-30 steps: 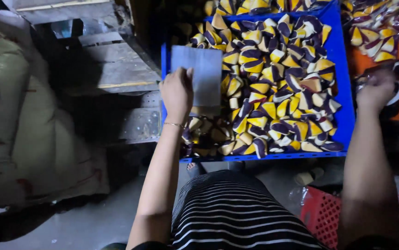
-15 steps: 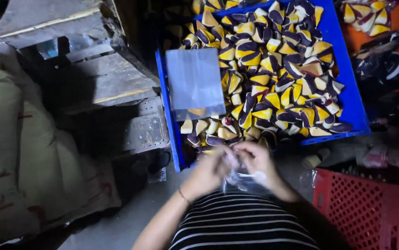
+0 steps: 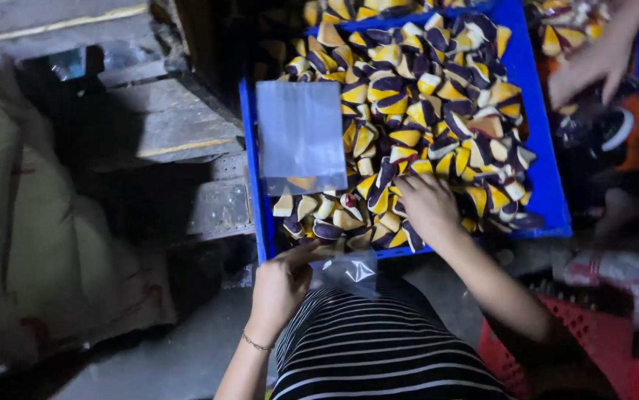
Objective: The person repeatedly picks up small, triangular, multi-colored sweets from a blue crate and places them into clear plastic bags. The person holds the bag open with one hand while adding sweets with the other, continuing this process for the duration of the clip.
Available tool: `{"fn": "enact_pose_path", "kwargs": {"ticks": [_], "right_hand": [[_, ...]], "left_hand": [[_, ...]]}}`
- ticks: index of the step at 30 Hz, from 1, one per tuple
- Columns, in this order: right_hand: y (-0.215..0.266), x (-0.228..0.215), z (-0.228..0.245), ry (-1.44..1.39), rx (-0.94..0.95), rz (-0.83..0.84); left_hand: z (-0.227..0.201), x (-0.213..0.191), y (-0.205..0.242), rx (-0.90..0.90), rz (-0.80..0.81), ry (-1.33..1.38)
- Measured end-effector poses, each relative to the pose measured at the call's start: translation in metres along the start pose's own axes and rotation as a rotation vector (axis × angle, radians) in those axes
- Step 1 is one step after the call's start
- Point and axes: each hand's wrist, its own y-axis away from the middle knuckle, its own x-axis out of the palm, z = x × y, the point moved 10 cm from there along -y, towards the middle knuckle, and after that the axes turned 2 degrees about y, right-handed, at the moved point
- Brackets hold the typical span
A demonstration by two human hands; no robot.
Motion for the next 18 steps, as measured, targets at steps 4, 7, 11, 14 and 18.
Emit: {"fn": "enact_pose_path", "kwargs": {"ticks": [4, 7, 11, 14, 18], "right_hand": [[0.011, -0.022, -0.018, 0.008, -0.054, -0.036], [-0.004, -0.028, 0.010, -0.449, -0.107, -0.089], [-0.001, -0.017, 0.072, -0.566, -0.505, -0.179], [-0.008, -0.051, 0.014, -0.648, -0.227, -0.257], [-0.020, -0.009, -0.058, 0.013, 0.085, 0.112]], "left_hand": [[-0.003, 0.010, 0.011, -0.096, -0.028, 0.160], [-0.021, 0.019, 0.013, -0.144, -0.065, 0.292], [-0.042, 0.047, 0.017, -0.083, -0.049, 0.387], [-0.035, 0.054, 0.029, -0.148, -0.119, 0.386], [-0.028, 0.070, 0.041, -0.286, -0.153, 0.501]]}}
